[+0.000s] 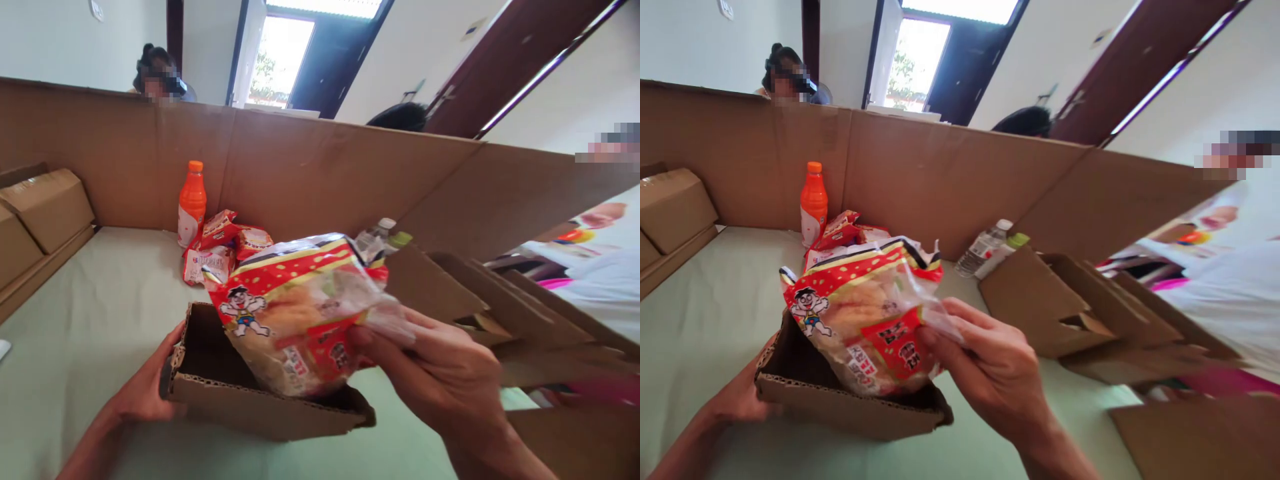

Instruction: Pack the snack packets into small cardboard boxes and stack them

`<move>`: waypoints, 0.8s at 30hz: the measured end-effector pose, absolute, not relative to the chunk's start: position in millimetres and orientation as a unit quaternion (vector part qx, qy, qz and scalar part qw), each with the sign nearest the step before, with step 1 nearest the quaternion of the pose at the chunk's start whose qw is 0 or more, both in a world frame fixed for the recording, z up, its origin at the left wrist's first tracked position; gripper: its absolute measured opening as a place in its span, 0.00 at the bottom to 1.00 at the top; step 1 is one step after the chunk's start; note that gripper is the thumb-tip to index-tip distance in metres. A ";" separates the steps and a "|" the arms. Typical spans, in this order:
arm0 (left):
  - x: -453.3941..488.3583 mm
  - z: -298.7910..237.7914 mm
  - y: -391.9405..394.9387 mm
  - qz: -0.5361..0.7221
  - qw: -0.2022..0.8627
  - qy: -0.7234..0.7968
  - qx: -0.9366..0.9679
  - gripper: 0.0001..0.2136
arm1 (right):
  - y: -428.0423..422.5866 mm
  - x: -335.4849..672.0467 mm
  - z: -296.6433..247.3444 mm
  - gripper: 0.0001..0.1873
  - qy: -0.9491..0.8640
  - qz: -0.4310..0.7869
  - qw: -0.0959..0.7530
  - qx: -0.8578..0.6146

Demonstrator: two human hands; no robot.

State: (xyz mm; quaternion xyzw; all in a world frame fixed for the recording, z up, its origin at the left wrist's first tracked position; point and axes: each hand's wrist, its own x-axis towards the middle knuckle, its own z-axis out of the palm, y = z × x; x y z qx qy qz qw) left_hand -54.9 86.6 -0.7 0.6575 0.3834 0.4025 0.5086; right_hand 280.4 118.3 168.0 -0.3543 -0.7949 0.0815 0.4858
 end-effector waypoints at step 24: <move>-48.5 1.2 86.7 0.403 0.580 0.311 0.637 0.58 | 136.9 235.2 149.2 0.18 -0.938 0.184 0.000 -0.293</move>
